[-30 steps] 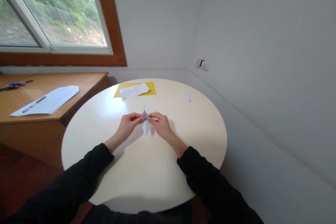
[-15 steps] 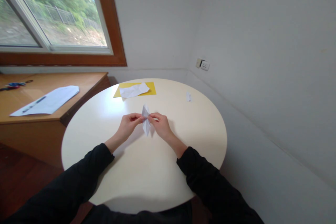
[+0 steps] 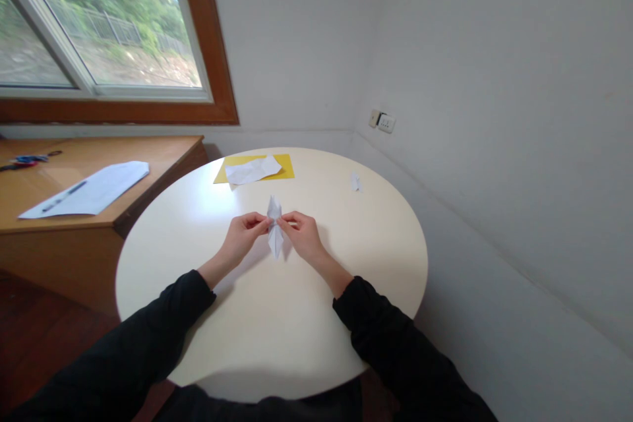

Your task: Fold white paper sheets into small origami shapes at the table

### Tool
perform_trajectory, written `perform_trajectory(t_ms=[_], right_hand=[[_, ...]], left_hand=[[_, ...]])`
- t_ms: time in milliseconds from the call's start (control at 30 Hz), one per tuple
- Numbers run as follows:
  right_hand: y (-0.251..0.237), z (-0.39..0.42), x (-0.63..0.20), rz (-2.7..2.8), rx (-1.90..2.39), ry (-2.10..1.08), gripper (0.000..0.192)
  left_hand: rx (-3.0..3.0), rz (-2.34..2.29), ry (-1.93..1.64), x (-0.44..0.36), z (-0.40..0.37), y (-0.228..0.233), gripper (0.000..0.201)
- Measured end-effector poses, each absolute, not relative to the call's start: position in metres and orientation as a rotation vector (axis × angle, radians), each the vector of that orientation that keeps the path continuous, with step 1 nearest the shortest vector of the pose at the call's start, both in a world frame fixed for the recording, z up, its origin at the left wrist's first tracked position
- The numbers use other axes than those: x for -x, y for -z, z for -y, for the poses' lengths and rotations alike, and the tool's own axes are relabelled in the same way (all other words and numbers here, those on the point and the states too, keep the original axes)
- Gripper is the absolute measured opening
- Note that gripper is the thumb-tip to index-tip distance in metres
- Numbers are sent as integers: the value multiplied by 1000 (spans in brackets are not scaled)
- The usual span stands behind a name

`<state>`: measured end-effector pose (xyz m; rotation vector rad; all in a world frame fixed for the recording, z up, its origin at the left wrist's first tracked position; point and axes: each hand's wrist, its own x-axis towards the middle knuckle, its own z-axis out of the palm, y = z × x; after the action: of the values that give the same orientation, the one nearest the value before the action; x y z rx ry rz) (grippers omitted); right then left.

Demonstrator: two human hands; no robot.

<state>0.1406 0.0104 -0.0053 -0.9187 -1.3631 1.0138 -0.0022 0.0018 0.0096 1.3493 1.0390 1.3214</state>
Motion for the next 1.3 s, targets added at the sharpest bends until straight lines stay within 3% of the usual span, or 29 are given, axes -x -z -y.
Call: perform_trajectory(t_ms=[1300], right_hand=[[10, -13, -140, 1251, 931, -1070, 28]], left_hand=[[-1333, -1071, -1362, 2, -4, -5, 24]])
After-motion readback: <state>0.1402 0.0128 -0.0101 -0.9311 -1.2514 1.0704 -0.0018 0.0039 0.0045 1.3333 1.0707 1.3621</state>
